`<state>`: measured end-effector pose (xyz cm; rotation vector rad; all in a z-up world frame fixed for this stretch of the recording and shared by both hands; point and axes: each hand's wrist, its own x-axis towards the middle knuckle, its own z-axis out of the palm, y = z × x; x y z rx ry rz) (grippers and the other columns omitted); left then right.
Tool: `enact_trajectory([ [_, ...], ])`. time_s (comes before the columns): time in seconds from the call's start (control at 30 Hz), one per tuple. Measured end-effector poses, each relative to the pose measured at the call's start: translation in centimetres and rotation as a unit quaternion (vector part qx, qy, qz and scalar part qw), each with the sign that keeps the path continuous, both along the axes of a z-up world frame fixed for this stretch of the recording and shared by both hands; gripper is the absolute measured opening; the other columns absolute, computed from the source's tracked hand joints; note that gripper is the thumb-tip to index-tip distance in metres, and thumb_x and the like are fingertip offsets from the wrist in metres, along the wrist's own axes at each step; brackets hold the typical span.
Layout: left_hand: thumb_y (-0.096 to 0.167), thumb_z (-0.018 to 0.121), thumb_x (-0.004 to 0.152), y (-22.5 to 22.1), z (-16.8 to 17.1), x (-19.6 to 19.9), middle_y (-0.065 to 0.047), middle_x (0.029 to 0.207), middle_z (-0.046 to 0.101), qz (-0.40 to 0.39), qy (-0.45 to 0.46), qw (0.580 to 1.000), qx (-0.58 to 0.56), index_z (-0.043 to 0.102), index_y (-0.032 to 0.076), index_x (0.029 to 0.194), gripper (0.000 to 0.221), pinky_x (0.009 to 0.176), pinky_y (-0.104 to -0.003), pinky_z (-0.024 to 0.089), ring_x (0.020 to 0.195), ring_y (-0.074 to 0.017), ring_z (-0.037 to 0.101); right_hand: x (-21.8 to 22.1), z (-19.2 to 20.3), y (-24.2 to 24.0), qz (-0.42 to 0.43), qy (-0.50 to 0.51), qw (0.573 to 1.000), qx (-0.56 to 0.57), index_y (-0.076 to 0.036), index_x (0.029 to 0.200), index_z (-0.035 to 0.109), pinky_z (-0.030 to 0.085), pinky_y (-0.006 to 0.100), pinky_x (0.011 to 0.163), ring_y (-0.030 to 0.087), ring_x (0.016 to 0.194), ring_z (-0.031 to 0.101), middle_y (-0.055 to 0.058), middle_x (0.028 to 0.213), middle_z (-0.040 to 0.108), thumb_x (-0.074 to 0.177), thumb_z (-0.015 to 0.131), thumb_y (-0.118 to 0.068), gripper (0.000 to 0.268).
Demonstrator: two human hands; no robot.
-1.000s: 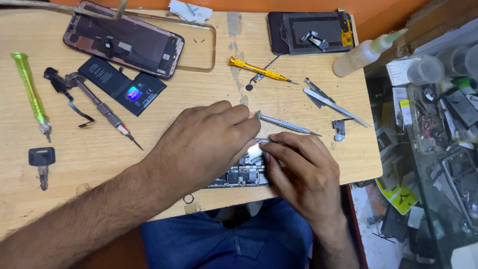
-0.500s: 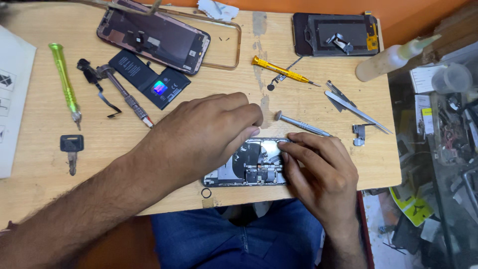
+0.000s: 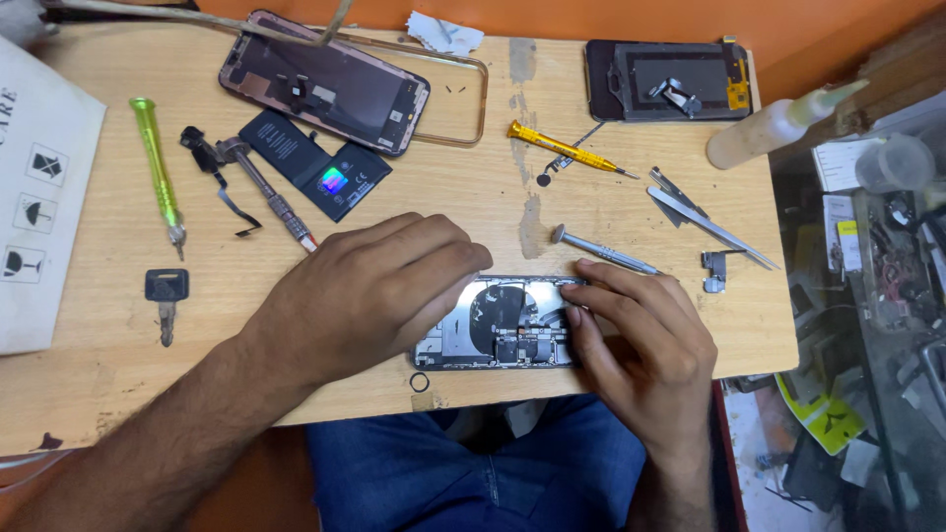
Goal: The person uses a metal spudger to pry and lift internal components inside a disassembled smartphone. They remove a small metal bracket and set it aside, then continue to adjust internal parts with the tool.
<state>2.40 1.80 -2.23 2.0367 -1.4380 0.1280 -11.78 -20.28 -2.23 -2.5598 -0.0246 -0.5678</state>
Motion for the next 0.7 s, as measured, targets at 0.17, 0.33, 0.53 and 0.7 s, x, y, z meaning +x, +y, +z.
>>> enact_trajectory([
  [0.17, 0.013, 0.074, 0.090, -0.29, -0.53, -0.06, -0.009, 0.094, 0.071, -0.004, -0.003, 1.000, -0.006, 0.070, 0.001, 0.107, 0.021, 0.072, -0.032, 0.060, 0.086, -0.0200, 0.072, 0.08, 0.02, -0.15, 0.038, 0.006, 0.999, -0.012, -0.010, 0.109, 0.077, 0.054, 0.037, 0.090, 0.025, 0.107, 0.068, 0.007, 0.122, 0.072, 0.084, 0.077, -0.009, 0.025],
  [0.33, 0.015, 0.075, 0.090, -0.52, -0.34, -0.11, -0.007, 0.088, 0.068, -0.016, -0.037, 0.999, -0.004, 0.069, 0.003, 0.100, 0.017, 0.070, -0.034, 0.058, 0.083, -0.0205, 0.069, 0.35, 0.31, 0.18, 0.036, 0.032, 0.998, -0.040, -0.013, 0.110, 0.079, 0.053, 0.037, 0.087, 0.024, 0.099, 0.065, 0.004, 0.120, 0.073, 0.084, 0.077, -0.014, 0.026],
  [0.53, 0.009, 0.072, 0.086, -0.57, -0.19, -0.24, -0.004, 0.084, 0.066, -0.001, -0.073, 0.997, 0.026, 0.068, 0.005, 0.098, 0.013, 0.069, -0.033, 0.057, 0.083, -0.0186, 0.068, 0.43, 0.46, 0.36, 0.025, 0.048, 0.998, -0.040, -0.014, 0.112, 0.078, 0.052, 0.037, 0.090, 0.025, 0.104, 0.063, 0.003, 0.119, 0.072, 0.085, 0.076, -0.014, 0.028],
  [0.7, 0.009, 0.070, 0.087, -0.73, -0.34, -0.67, -0.002, 0.082, 0.064, 0.016, -0.146, 0.988, 0.047, 0.067, 0.008, 0.095, 0.009, 0.072, -0.031, 0.059, 0.083, -0.0151, 0.067, 0.47, 0.47, 0.38, 0.023, 0.049, 0.998, -0.042, -0.015, 0.113, 0.077, 0.051, 0.038, 0.090, 0.026, 0.106, 0.063, 0.003, 0.119, 0.072, 0.085, 0.076, -0.014, 0.028],
])
